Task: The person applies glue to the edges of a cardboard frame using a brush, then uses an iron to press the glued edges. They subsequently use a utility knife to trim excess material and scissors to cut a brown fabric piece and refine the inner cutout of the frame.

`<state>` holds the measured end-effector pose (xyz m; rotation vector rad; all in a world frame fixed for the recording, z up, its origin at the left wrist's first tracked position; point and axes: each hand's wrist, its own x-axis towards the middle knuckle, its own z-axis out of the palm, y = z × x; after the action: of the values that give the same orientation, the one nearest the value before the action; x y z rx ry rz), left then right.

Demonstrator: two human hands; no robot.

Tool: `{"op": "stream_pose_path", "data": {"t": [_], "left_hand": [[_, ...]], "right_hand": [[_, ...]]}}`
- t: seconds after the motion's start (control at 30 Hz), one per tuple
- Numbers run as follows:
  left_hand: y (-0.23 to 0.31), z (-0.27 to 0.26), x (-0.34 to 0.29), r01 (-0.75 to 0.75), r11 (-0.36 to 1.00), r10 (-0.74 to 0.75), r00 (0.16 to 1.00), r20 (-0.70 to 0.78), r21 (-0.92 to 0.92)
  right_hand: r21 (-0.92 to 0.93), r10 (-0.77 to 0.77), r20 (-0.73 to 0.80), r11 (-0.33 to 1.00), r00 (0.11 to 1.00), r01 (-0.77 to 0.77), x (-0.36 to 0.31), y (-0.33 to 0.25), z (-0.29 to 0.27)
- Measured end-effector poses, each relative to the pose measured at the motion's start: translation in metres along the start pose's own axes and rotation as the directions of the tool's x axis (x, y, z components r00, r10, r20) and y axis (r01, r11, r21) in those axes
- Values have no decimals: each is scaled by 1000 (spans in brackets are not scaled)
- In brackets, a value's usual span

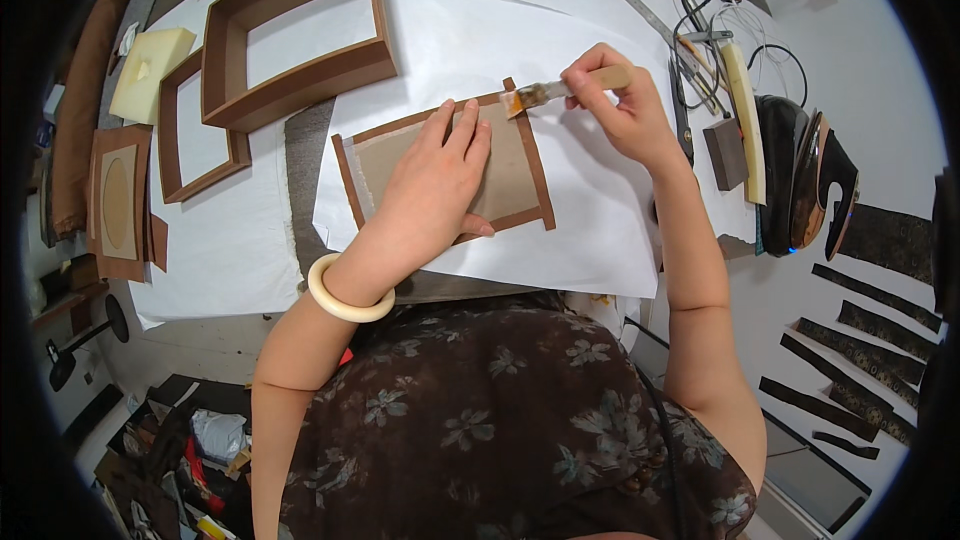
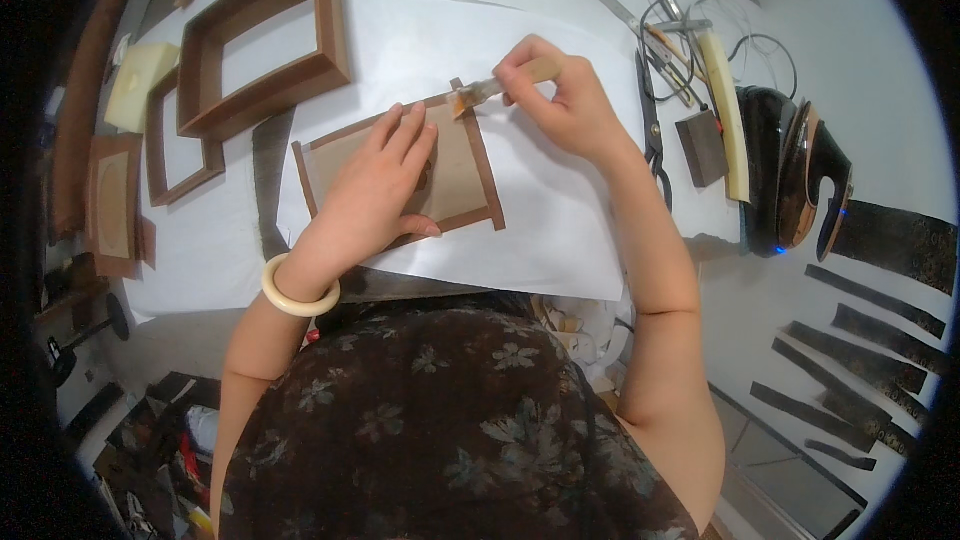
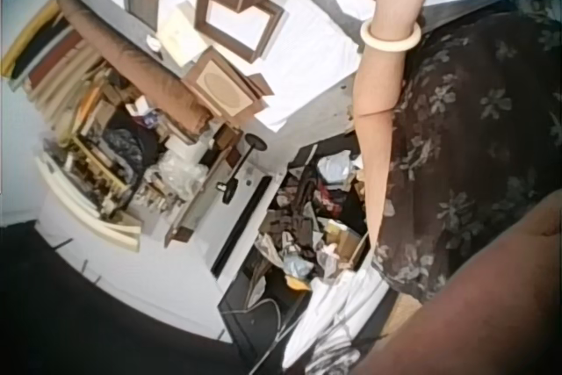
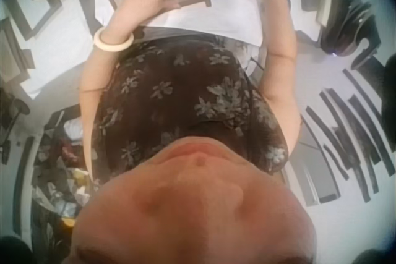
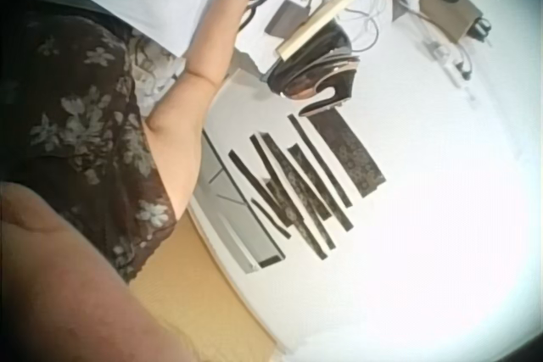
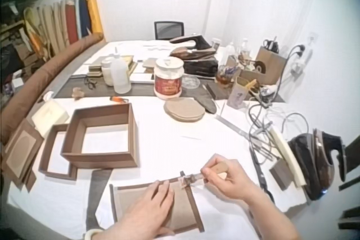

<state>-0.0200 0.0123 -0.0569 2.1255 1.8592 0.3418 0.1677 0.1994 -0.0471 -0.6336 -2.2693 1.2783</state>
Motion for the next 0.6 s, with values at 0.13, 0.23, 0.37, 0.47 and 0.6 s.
{"op": "stream_pose_path", "data": {"t": [0.13, 0.23, 0.37, 0.47, 0.6], "left_hand": [[1, -1, 0, 9, 1000, -9, 1000, 8, 8], [0, 0, 0, -2, 1000, 2, 1000, 8, 13], [0, -1, 0, -5, 1000, 5, 1000, 9, 3], [0, -1, 0, -15, 1000, 15, 1000, 12, 13], [-2, -2, 1, -14, 1000, 14, 1000, 3, -6]], "right_hand": [[18, 8, -9, 1000, 1000, -8, -8, -3, 3], [18, 5, -37, 1000, 999, -4, -17, -4, 4], [-37, 24, -51, 999, 998, -26, -28, -7, 5], [-59, 36, -20, 998, 999, -38, -36, -13, 7], [-67, -38, -162, 997, 986, 28, -51, -19, 0]]}}
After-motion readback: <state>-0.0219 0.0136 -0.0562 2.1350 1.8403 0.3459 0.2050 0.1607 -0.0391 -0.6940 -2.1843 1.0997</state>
